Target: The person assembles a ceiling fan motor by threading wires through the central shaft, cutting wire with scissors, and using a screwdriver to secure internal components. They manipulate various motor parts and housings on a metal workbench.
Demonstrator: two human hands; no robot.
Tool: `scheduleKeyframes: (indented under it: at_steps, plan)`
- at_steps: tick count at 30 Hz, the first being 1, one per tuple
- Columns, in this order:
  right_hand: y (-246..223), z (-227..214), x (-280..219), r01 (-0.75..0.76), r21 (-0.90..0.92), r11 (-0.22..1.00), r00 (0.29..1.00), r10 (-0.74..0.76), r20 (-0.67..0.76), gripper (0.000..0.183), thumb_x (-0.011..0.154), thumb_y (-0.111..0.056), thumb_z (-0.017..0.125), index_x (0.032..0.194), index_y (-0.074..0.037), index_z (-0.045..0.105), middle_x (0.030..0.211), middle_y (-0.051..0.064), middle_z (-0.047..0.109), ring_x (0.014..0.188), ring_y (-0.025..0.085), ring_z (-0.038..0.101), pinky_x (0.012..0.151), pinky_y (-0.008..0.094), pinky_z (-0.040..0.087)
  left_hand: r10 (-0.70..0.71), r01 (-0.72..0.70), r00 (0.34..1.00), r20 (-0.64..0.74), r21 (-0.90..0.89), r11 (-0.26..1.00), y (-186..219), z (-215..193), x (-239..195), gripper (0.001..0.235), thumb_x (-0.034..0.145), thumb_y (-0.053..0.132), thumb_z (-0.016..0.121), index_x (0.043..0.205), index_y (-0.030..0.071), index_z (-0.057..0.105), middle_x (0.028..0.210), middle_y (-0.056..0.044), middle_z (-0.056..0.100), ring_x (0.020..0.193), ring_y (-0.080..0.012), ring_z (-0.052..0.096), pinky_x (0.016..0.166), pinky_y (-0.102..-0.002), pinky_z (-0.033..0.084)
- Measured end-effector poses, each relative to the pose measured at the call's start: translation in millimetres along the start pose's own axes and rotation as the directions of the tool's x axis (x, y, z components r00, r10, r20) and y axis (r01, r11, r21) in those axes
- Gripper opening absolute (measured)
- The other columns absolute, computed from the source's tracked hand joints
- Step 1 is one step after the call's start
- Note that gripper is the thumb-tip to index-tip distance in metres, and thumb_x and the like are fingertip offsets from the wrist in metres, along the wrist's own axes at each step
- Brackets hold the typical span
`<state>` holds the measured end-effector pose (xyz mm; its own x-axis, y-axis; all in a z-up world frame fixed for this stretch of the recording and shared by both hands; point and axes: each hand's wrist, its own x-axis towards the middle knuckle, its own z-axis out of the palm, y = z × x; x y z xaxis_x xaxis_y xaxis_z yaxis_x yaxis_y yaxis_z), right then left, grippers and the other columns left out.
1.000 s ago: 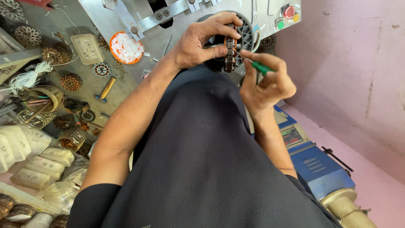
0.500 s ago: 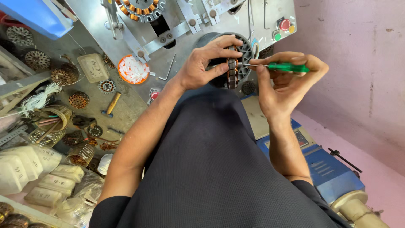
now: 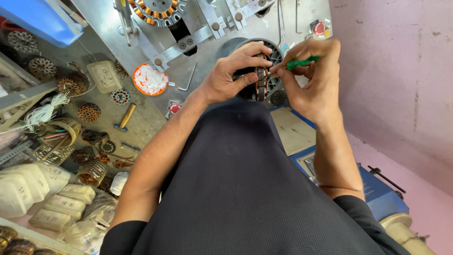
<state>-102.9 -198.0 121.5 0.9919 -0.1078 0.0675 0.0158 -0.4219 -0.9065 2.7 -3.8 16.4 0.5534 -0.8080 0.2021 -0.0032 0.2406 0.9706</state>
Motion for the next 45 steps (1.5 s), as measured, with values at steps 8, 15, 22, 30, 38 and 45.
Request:
scheduleKeyframes:
  at_steps: [8,15,22,30,38,45]
  plan:
    - [-21,19,-24,0.189,-0.096,0.977,0.959,-0.205,-0.197,0.052,0.102,0.025,0.064,0.122,-0.006,0.028,0.119,0.022,0.054,0.099,0.032,0.075,0.077,0.036,0.065,0.135,-0.033,0.962,-0.237,0.39,0.92,10,11,-22,0.035,0.097,0.013,0.076,0.13,0.008,0.067,0.14,-0.01,0.062,0.133,-0.0289,0.058,0.114,-0.04,0.048]
    - [-23,-7,-42,0.22,0.095,0.971,0.909,-0.169,-0.381,0.031,0.12,0.001,0.062,0.13,-0.009,0.033,0.102,0.011,0.058,0.07,0.023,0.068,0.07,0.038,0.061,0.096,0.31,0.913,-0.396,0.828,0.468,0,-43,-121,0.009,0.086,0.009,0.077,0.094,0.01,0.073,0.091,-0.006,0.057,0.092,-0.0293,0.056,0.081,-0.043,0.045]
    - [-9,10,-54,0.026,0.193,0.981,0.966,0.024,-0.256,0.018,0.12,-0.001,0.061,0.123,0.003,0.043,0.094,0.012,0.06,0.064,0.015,0.064,0.055,0.028,0.057,0.007,0.366,0.927,-0.375,0.908,0.202,-43,-70,-184,0.011,0.081,0.008,0.07,0.091,0.011,0.076,0.095,-0.01,0.058,0.096,-0.0298,0.055,0.082,-0.043,0.044]
    - [-21,13,-46,-0.008,0.101,0.995,0.979,0.028,-0.201,0.013,0.113,-0.003,0.06,0.119,0.003,0.049,0.082,0.008,0.064,0.06,0.011,0.062,0.053,0.024,0.052,0.012,0.312,0.95,-0.313,0.949,0.044,-70,-69,-178,0.002,0.084,0.009,0.068,0.083,0.008,0.068,0.094,-0.01,0.058,0.097,-0.0289,0.056,0.084,-0.043,0.046]
    - [-48,19,-40,-0.026,0.038,0.999,0.989,0.031,-0.145,0.016,0.109,0.002,0.054,0.12,0.002,0.066,0.088,0.008,0.068,0.073,0.012,0.065,0.064,0.025,0.052,0.055,0.389,0.883,-0.466,0.792,0.472,-7,-25,-143,0.009,0.09,0.005,0.064,0.098,0.002,0.065,0.099,-0.014,0.062,0.096,-0.0344,0.06,0.083,-0.043,0.05]
    - [-62,45,-23,0.083,-0.111,0.99,0.996,-0.081,0.025,0.026,0.081,0.0,0.079,0.105,-0.001,0.072,0.091,0.009,0.074,0.078,0.017,0.072,0.071,0.029,0.056,0.027,0.166,0.918,-0.395,0.446,0.879,88,24,-87,0.011,0.094,0.002,0.068,0.105,0.003,0.067,0.101,-0.009,0.069,0.094,-0.0253,0.071,0.082,-0.034,0.056]
